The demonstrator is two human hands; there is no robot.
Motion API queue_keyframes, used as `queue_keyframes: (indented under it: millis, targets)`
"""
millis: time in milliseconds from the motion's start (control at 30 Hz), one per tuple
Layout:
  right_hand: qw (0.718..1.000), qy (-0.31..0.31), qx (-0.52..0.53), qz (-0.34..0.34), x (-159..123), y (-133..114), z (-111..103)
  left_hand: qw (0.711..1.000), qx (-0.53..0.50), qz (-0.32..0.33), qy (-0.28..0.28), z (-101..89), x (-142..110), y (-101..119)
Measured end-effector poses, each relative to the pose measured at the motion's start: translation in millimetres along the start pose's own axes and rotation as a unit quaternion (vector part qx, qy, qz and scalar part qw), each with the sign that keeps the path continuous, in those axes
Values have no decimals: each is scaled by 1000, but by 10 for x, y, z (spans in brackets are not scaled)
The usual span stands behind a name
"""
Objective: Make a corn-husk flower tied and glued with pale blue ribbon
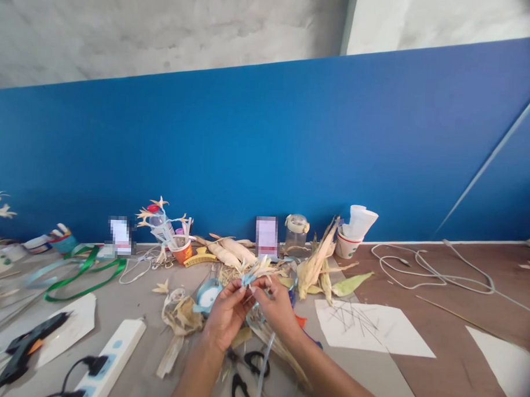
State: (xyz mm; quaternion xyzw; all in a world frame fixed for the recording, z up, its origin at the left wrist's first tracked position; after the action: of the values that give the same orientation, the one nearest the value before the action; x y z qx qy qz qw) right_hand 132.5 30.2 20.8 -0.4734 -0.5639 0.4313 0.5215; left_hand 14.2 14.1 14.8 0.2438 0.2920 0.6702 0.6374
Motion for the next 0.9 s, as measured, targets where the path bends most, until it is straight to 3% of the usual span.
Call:
queue_keyframes:
  millis: [233, 533, 900]
  targets:
    - [996, -13, 33, 77, -9, 73, 88, 999, 13, 4, -37, 43, -31, -38]
    - [991, -60, 53, 105, 26, -29, -10, 997, 12, -9, -77, 45, -45, 30]
    - [995, -57, -52, 66, 51, 49, 6, 996, 76, 40, -3, 21, -8, -26]
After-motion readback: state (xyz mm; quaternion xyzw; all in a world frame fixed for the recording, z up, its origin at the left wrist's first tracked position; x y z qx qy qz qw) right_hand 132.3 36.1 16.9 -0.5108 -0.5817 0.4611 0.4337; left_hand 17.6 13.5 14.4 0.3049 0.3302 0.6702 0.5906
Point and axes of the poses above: each hand's wrist, its own x-axis towards the middle knuckle, its own z-axis out of the palm, y = z × x, the point moved 1 cm from there along x, towards the middle knuckle, and after that the axes turned 9 degrees about z, right-handed, at the moved point
